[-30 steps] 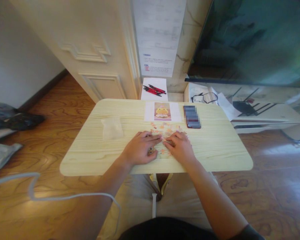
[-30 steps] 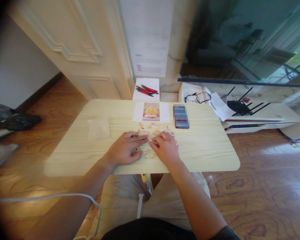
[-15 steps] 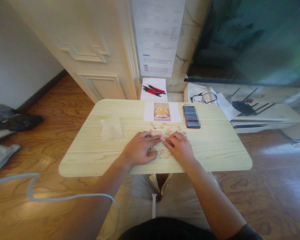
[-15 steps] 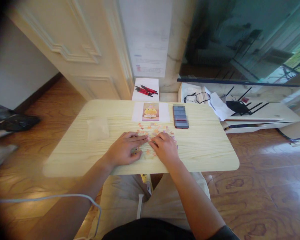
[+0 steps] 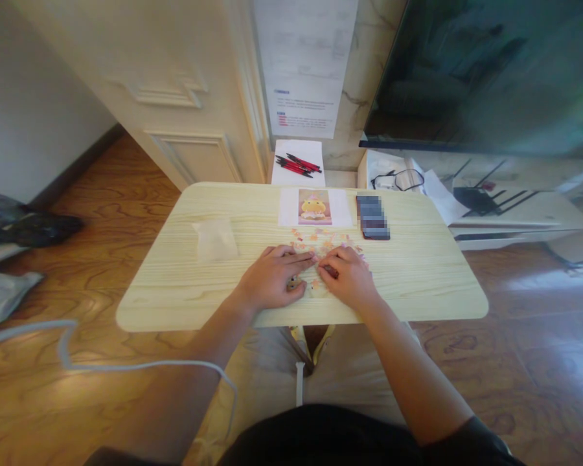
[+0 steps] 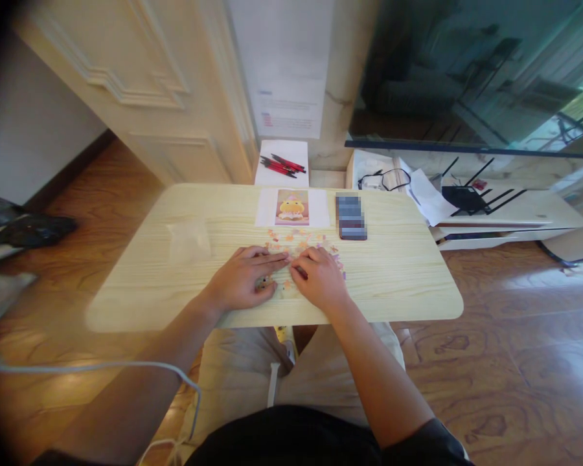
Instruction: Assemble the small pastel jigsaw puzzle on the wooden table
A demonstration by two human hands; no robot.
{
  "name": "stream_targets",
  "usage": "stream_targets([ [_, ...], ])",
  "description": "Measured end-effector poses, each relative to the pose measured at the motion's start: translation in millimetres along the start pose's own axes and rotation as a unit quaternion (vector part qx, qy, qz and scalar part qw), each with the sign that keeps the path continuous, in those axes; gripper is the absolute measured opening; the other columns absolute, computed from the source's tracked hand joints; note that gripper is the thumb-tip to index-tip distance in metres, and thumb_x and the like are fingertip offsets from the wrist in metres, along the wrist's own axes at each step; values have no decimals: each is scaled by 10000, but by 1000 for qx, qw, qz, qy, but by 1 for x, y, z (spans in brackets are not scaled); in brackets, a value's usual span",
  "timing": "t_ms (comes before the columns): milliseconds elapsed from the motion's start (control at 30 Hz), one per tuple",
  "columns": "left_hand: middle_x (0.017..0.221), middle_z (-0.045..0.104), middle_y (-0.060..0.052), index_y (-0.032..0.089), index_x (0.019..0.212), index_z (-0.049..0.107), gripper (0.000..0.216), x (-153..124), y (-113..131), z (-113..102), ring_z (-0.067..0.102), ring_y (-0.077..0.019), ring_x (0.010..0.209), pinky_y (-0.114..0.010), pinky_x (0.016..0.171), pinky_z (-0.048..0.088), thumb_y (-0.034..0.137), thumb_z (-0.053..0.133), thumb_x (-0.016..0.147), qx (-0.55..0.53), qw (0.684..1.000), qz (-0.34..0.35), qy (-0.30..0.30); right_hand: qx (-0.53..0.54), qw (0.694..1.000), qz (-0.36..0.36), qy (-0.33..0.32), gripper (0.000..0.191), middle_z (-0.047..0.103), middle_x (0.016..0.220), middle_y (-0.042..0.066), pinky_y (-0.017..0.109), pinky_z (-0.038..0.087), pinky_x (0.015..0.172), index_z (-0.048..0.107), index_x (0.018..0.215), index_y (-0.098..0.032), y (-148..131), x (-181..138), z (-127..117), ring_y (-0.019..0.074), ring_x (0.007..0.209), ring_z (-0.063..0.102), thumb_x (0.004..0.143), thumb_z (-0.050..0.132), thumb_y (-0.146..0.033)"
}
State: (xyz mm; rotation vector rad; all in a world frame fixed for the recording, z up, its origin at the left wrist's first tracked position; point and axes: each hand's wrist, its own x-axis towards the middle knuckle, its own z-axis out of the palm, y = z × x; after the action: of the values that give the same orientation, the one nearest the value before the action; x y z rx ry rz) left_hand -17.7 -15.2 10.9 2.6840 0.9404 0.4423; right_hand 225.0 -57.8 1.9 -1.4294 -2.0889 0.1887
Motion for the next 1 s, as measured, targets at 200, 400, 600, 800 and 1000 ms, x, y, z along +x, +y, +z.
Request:
stream_targets([
  [200, 1535, 641, 36, 347, 1494, 635, 568, 2, 1, 0, 563, -308, 1299, -520, 1106, 446, 377, 631, 926, 11, 1000, -2, -1, 19, 1000, 17, -8, 96, 698, 989, 52, 361, 499, 943, 750, 913, -230, 6, 2, 2, 233, 1031, 631, 985, 718, -284],
  [400, 1571, 610, 15, 322, 1544, 586, 593, 5, 1, 0, 542, -333, 1321, -537, 1105, 429, 444, 585, 964, 26, 1000, 0, -16, -5, 997, 70, -26, 167, 697, 1066, 72, 347, 496, 980, 768, 971, -205, 7, 6, 0, 225, 1061, 642, 1003, 688, -348],
  [600, 1583, 600, -10, 316, 1577, 546, 618, 6, 3, -1, 543, -332, 1329, -531, 1108, 417, 473, 552, 979, 32, 999, 4, -23, -119, 974, 148, -122, 211, 707, 1141, 131, 406, 457, 1061, 789, 999, -185, -14, 25, -15, 283, 1138, 619, 1002, 632, -325],
  [800, 1588, 595, -16, 316, 1577, 544, 626, 7, 2, -1, 549, -323, 1339, -518, 1117, 420, 479, 562, 973, 36, 999, 16, -17, -179, 954, 173, -167, 322, 692, 1260, 209, 463, 476, 1035, 765, 1151, -132, -28, 37, -13, 350, 1226, 607, 1051, 543, -342],
  [1000, 1596, 585, -37, 293, 1566, 557, 635, 7, 2, -2, 556, -322, 1338, -521, 1114, 436, 463, 589, 955, 26, 999, 16, -11, -197, 962, 128, -141, 305, 677, 1262, 227, 503, 497, 992, 710, 1200, -107, -22, 36, -2, 378, 1215, 613, 1075, 513, -303],
])
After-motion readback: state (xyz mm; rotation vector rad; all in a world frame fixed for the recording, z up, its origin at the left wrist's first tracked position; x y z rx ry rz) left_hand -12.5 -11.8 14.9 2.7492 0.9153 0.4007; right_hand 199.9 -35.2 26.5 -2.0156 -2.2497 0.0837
